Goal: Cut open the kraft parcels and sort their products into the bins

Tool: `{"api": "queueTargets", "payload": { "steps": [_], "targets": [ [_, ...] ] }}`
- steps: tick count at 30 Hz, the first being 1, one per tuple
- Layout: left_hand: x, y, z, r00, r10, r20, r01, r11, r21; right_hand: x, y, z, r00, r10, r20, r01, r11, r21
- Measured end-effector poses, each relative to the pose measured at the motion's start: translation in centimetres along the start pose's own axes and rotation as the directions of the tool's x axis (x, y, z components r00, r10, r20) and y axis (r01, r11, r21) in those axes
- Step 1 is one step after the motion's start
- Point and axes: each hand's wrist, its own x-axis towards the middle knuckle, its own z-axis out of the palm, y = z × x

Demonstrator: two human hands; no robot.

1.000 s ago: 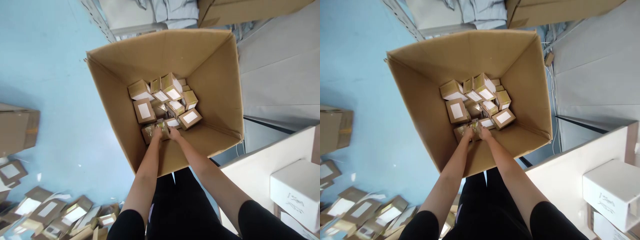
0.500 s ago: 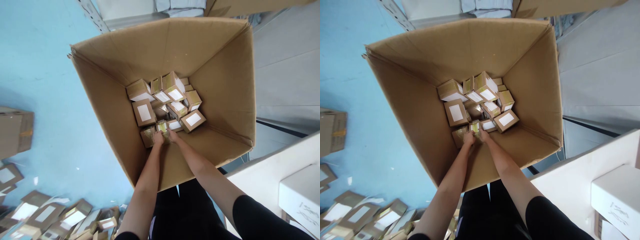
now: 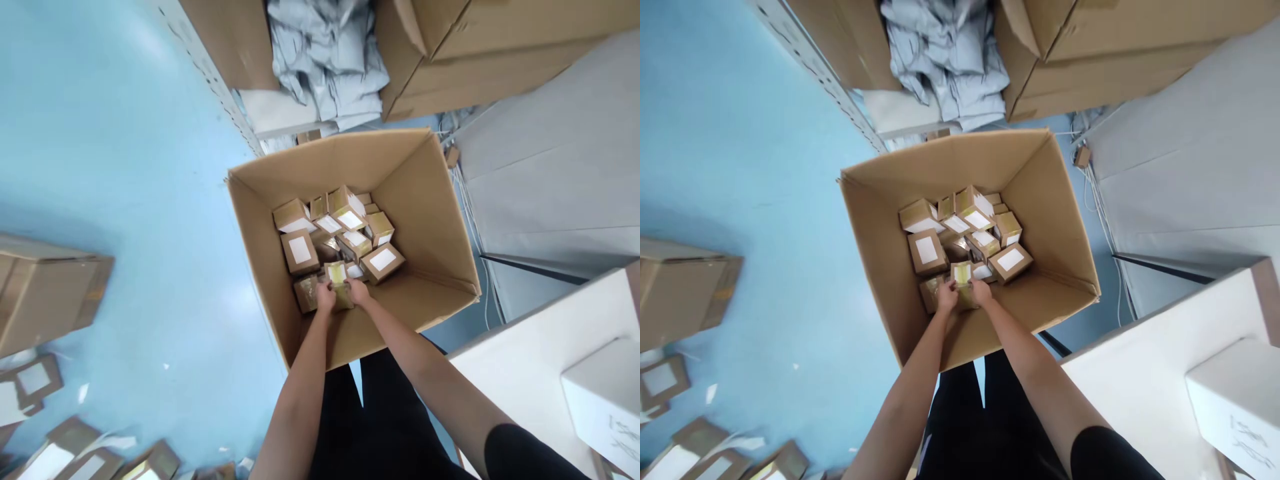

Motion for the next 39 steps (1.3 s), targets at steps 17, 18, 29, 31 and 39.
{"api": "queueTargets", "payload": {
  "steps": [17, 18, 29, 31, 39],
  "targets": [
    [-16.8, 17.6, -12.1, 0.712, 0.684, -0.161, -0.649, 0.728, 0.222, -20.7, -4.1, -17.8, 0.802, -0.068, -0.593, 0.163, 0.981, 0.107],
    [-18.3, 18.7, -12.0, 0.685, 0.712, -0.156, -0.679, 0.701, 0.217, -22.5, -3.5, -18.6, 0.779, -0.057, -0.625, 0.161, 0.980, 0.112],
    [-36.9, 22.6, 2.1, 0.366, 0.929, 0.048, -0.925, 0.358, 0.131, -42.7, 13.2, -13.7, 0.532, 0.217, -0.818, 0.109, 0.941, 0.321],
    [-40.9, 21.6, 7.4, 0.312, 0.941, 0.130, -0.947, 0.298, 0.119, -46.5, 18.2, -10.0, 0.470, 0.316, -0.824, 0.092, 0.911, 0.403],
    [-58.7, 16.1, 29.6, 0.050, 0.833, 0.551, -0.997, 0.072, -0.019, -62.3, 36.2, 6.5, 0.195, 0.746, -0.636, -0.001, 0.649, 0.761]
  ]
}}
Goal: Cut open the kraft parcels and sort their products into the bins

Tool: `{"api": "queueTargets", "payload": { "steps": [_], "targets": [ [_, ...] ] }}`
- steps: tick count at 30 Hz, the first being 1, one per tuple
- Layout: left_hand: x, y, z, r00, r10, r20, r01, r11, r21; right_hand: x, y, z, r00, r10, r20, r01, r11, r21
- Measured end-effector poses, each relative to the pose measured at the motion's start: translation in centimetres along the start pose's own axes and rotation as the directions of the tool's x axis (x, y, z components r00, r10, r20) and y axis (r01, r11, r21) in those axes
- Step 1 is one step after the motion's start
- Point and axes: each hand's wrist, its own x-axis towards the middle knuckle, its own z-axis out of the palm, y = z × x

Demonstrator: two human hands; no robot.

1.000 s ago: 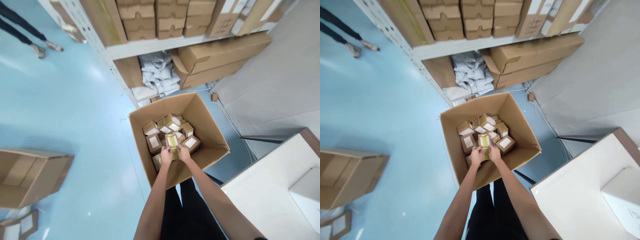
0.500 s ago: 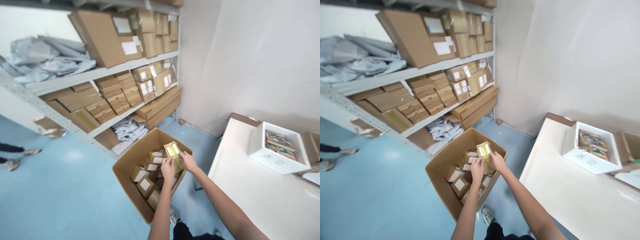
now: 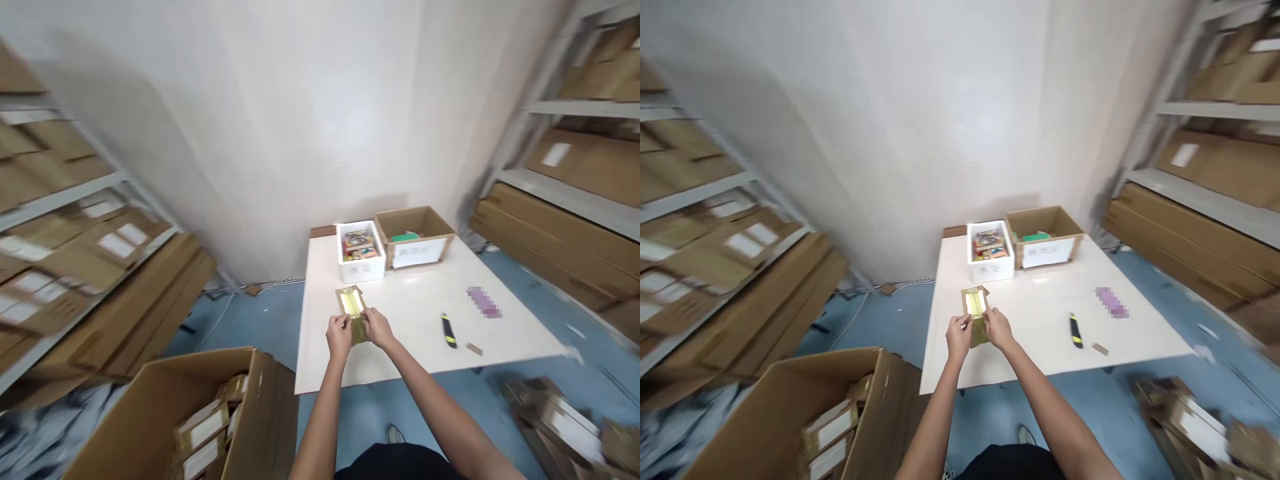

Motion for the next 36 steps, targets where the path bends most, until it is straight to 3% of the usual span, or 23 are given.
{"api": "queueTargets", "payload": {
  "steps": [2, 4, 6, 9, 11, 14, 17, 20, 27, 30, 33, 36],
  "targets": [
    [0.9, 2.7, 4.6, 0.994, 0.056, 0.097, -0.054, 0.998, -0.027, -0.6, 4.5, -2.2, 0.993, 0.100, -0.066, -0.099, 0.995, 0.015],
    [1.2, 4.3, 8.4, 0.981, 0.090, 0.173, -0.084, 0.996, -0.042, -1.3, 8.5, -3.0, 0.980, 0.174, -0.098, -0.170, 0.984, 0.043],
    [1.0, 4.6, 11.6, 0.957, 0.093, 0.276, -0.092, 0.996, -0.013, -2.0, 12.0, -2.6, 0.976, 0.205, -0.070, -0.199, 0.977, 0.081],
    [-0.1, 3.3, 14.6, 0.864, 0.053, 0.500, -0.103, 0.992, 0.072, -3.6, 16.4, -0.5, 0.966, 0.235, 0.108, -0.246, 0.963, 0.110],
    [-0.9, 1.6, 15.5, 0.804, 0.027, 0.594, -0.112, 0.988, 0.107, -4.6, 18.5, 1.1, 0.925, 0.296, 0.238, -0.326, 0.940, 0.097],
    [-0.8, -1.1, 15.5, 0.782, -0.004, 0.623, -0.118, 0.981, 0.154, -5.4, 20.1, 3.2, 0.889, 0.356, 0.287, -0.395, 0.914, 0.091],
    [1.3, -2.8, 15.0, 0.778, -0.042, 0.627, -0.131, 0.965, 0.227, -5.0, 19.8, 4.2, 0.870, 0.420, 0.258, -0.444, 0.895, 0.040],
    [4.8, -2.9, 15.0, 0.748, -0.034, 0.663, -0.182, 0.950, 0.254, -3.8, 18.6, 4.2, 0.821, 0.515, 0.244, -0.517, 0.854, -0.061],
    [12.3, -0.7, 18.3, 0.610, -0.016, 0.792, -0.330, 0.904, 0.272, -0.9, 17.7, 1.4, 0.767, 0.556, 0.320, -0.549, 0.827, -0.119],
    [14.1, -0.7, 19.6, 0.552, -0.046, 0.833, -0.431, 0.839, 0.332, -0.2, 18.2, -0.5, 0.779, 0.574, 0.252, -0.569, 0.816, -0.101],
    [15.0, -1.4, 20.0, 0.538, -0.057, 0.841, -0.505, 0.777, 0.376, 0.0, 19.8, -2.8, 0.794, 0.595, 0.127, -0.590, 0.804, -0.076],
    [15.3, -2.0, 20.0, 0.543, -0.056, 0.838, -0.526, 0.756, 0.391, -0.3, 22.8, -5.3, 0.777, 0.627, 0.064, -0.623, 0.779, -0.067]
  ]
}}
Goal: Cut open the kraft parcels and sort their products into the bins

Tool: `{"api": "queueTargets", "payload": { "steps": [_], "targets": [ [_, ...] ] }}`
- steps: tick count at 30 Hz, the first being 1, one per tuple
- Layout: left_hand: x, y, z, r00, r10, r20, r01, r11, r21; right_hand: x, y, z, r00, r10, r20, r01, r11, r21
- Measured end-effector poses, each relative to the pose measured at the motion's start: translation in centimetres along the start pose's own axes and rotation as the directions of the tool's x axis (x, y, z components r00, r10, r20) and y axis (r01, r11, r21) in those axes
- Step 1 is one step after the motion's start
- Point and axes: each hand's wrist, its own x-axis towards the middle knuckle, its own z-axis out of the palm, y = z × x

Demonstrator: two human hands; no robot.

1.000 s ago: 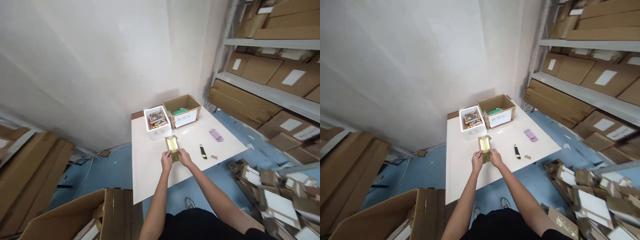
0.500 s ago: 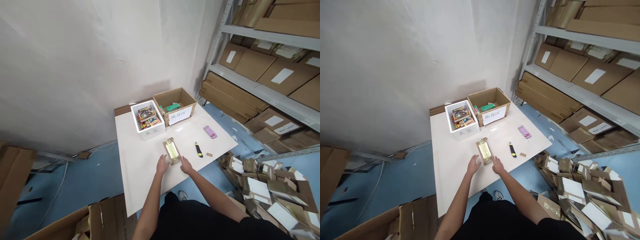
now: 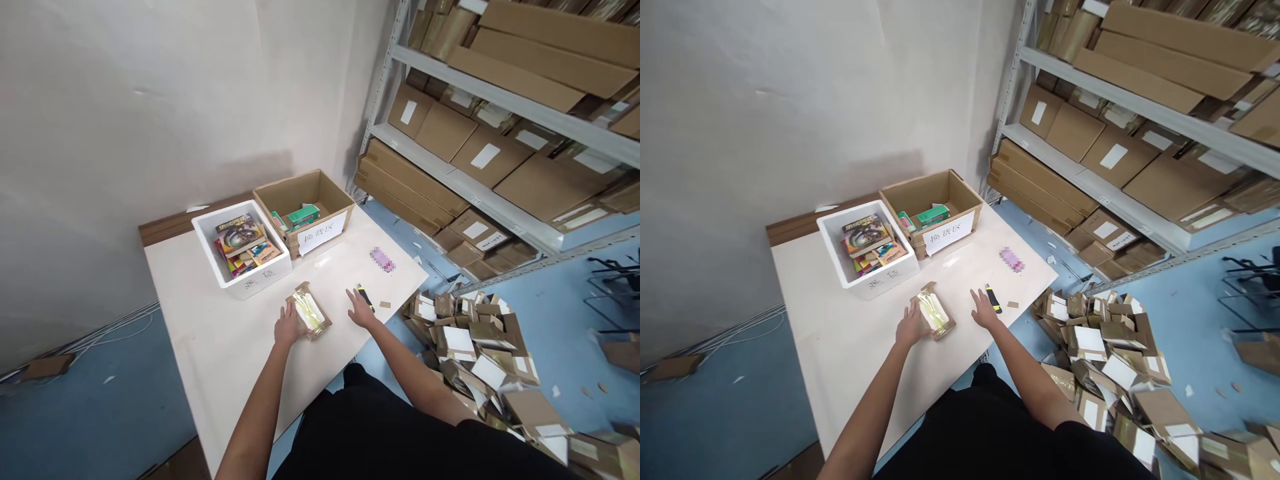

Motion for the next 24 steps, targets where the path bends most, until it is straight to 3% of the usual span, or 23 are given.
{"api": "queueTargets", "payload": {
  "steps": [6, 9, 12, 15, 18, 21, 24],
  "targets": [
    [-0.6, 1.0, 0.2, 0.996, -0.088, 0.007, 0.088, 0.996, 0.010, 3.7, 7.7, -3.5, 0.984, 0.163, 0.065, -0.163, 0.987, 0.000],
    [-1.2, 2.0, 1.2, 0.989, -0.147, -0.012, 0.146, 0.987, -0.060, 5.6, 11.2, -3.5, 0.970, 0.212, 0.117, -0.214, 0.977, 0.011],
    [-1.7, 2.8, 2.9, 0.983, -0.170, -0.062, 0.159, 0.975, -0.154, 7.1, 13.3, -2.0, 0.936, 0.276, 0.220, -0.286, 0.958, 0.018],
    [-1.9, 3.4, 4.4, 0.979, -0.161, -0.128, 0.129, 0.965, -0.226, 8.1, 13.8, 0.3, 0.916, 0.298, 0.269, -0.304, 0.952, -0.018],
    [-1.8, 4.0, 4.8, 0.975, -0.170, -0.144, 0.129, 0.958, -0.256, 8.5, 13.1, 2.0, 0.929, 0.300, 0.219, -0.290, 0.954, -0.077],
    [-1.5, 4.9, 4.2, 0.974, -0.218, -0.057, 0.197, 0.946, -0.257, 8.9, 11.8, 2.1, 0.943, 0.234, 0.237, -0.240, 0.971, -0.005],
    [-1.4, 5.7, 3.5, 0.963, -0.266, 0.048, 0.270, 0.930, -0.251, 9.5, 9.1, 1.1, 0.963, 0.066, 0.263, -0.113, 0.979, 0.171]
  ]
}}
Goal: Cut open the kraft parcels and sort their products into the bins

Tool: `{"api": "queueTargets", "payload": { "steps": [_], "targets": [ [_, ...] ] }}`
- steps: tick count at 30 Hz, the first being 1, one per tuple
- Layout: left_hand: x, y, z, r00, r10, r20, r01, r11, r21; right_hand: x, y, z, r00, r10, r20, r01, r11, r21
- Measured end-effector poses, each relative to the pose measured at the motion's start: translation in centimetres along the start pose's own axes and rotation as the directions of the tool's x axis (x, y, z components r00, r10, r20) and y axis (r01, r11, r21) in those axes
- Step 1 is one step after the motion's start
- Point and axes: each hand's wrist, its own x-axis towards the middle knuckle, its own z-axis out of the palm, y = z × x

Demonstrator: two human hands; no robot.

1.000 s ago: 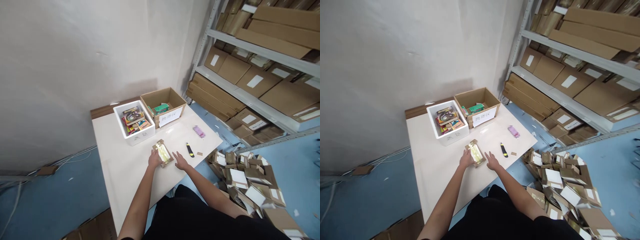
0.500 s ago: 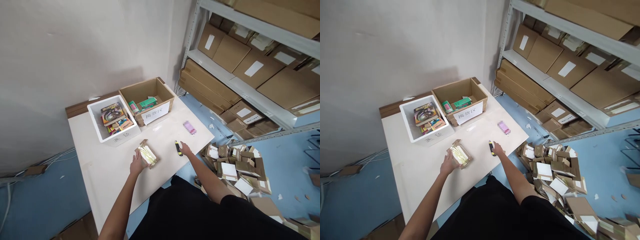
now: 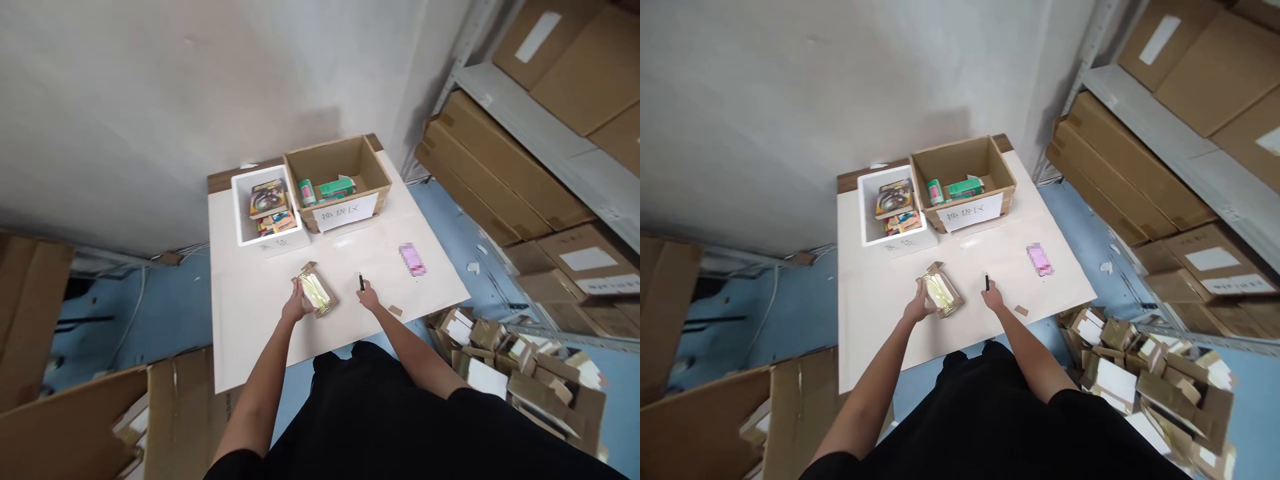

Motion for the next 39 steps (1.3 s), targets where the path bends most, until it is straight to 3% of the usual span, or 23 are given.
{"api": "queueTargets", "payload": {
  "steps": [4, 8, 10, 12, 15, 21, 26, 33, 36, 39],
  "targets": [
    [-0.3, 0.7, -0.2, 0.997, -0.058, 0.044, 0.059, 0.998, -0.004, -0.9, -6.5, 0.1, 0.960, -0.280, -0.026, 0.281, 0.958, 0.061],
    [-0.4, 0.8, 0.1, 0.996, -0.083, 0.044, 0.083, 0.997, 0.008, -2.5, -13.4, 1.9, 0.834, -0.551, 0.025, 0.551, 0.834, -0.013],
    [-0.4, 0.9, 0.2, 0.995, -0.083, 0.048, 0.083, 0.997, 0.001, -3.1, -15.5, 3.1, 0.818, -0.565, 0.104, 0.575, 0.811, -0.113],
    [-0.4, 0.9, 0.3, 0.996, -0.077, 0.042, 0.078, 0.997, -0.018, -3.5, -16.4, 4.1, 0.850, -0.498, 0.173, 0.526, 0.817, -0.234],
    [-0.5, 0.9, 0.6, 0.998, -0.064, 0.019, 0.065, 0.997, -0.052, -4.2, -16.3, 5.4, 0.900, -0.383, 0.209, 0.436, 0.804, -0.403],
    [-0.9, 0.9, 0.8, 0.998, -0.067, -0.007, 0.066, 0.996, -0.052, -5.9, -16.5, 6.2, 0.923, -0.302, 0.241, 0.386, 0.731, -0.563],
    [-1.5, 1.0, 0.6, 0.997, -0.079, -0.020, 0.077, 0.995, -0.060, -7.4, -16.8, 4.8, 0.925, -0.262, 0.274, 0.377, 0.721, -0.582],
    [-1.4, 0.9, 0.7, 0.998, -0.061, 0.003, 0.061, 0.996, -0.058, -11.8, -14.1, 3.2, 0.933, -0.147, 0.329, 0.334, 0.698, -0.634],
    [-1.3, 0.7, 0.7, 1.000, -0.030, 0.003, 0.031, 0.999, -0.034, -13.3, -12.7, 2.3, 0.940, -0.134, 0.313, 0.310, 0.715, -0.627],
    [-1.1, 0.6, 0.6, 1.000, -0.009, -0.020, 0.009, 1.000, 0.006, -14.0, -11.4, 1.0, 0.949, -0.194, 0.248, 0.303, 0.778, -0.551]
  ]
}}
